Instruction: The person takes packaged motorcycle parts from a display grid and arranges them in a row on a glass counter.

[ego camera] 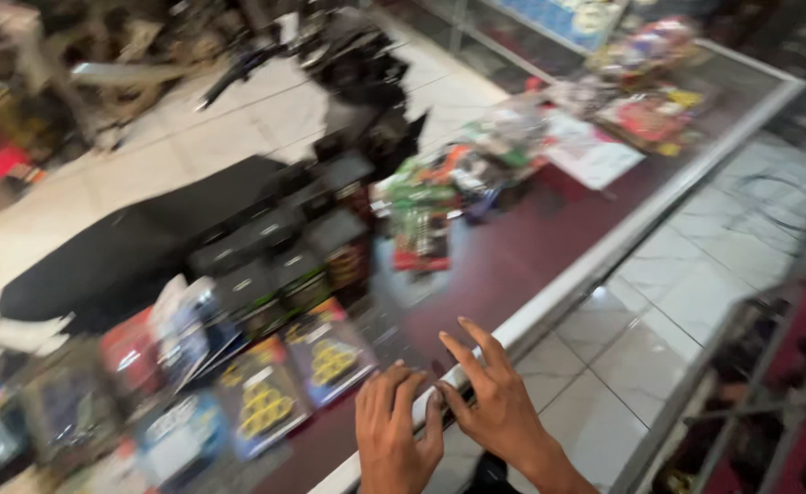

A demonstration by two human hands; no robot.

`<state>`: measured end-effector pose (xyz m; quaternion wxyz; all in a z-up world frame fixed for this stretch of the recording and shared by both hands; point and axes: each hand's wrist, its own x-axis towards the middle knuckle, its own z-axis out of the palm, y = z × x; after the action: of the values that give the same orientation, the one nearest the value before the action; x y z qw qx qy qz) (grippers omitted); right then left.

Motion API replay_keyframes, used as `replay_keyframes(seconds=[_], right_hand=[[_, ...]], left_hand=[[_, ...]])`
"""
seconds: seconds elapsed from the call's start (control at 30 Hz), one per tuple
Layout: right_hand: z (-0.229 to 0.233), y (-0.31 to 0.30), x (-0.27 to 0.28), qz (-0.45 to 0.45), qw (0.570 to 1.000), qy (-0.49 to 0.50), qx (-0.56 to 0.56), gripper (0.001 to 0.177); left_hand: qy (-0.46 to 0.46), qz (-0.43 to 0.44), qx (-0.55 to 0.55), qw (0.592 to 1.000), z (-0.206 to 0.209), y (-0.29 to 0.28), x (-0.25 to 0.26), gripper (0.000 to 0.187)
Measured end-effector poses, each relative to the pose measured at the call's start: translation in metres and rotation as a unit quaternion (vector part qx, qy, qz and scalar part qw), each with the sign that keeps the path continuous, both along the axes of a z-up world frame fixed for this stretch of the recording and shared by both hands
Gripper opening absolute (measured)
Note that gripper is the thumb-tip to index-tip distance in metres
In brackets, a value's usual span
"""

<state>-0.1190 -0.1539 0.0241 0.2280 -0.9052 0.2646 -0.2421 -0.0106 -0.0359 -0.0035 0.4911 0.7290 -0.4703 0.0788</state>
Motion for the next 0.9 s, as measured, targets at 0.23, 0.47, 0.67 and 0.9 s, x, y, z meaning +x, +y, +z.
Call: replay_keyframes(seconds=[0.23, 0.47, 0.67, 0.9], right_hand=[[-0.003, -0.066, -0.09, -0.132, 0.991, -0.001, 0.012, 0.06], [-0.006, -0.144, -0.201, -0.252, 0.967, 0.03, 0.033, 0.061], [-0.004, -0.183, -0.293, -0.363, 0.923, 0.044, 0.122, 0.061], [-0.02, -0.207, -0.365, -0.48, 0.863, 0.031, 0.151, 0.059]], left_hand=[[-0.055, -0.144, 0.053, 0.987, -0.007, -0.103, -0.067, 0.043], [-0.08, -0.276, 0.066, 0.955, -0.01, -0.219, -0.152, 0.046], [-0.081, -0.376, 0.091, 0.919, -0.013, -0.297, -0.236, 0.049], [-0.084, -0.483, 0.16, 0.857, -0.029, -0.363, -0.31, 0.048]])
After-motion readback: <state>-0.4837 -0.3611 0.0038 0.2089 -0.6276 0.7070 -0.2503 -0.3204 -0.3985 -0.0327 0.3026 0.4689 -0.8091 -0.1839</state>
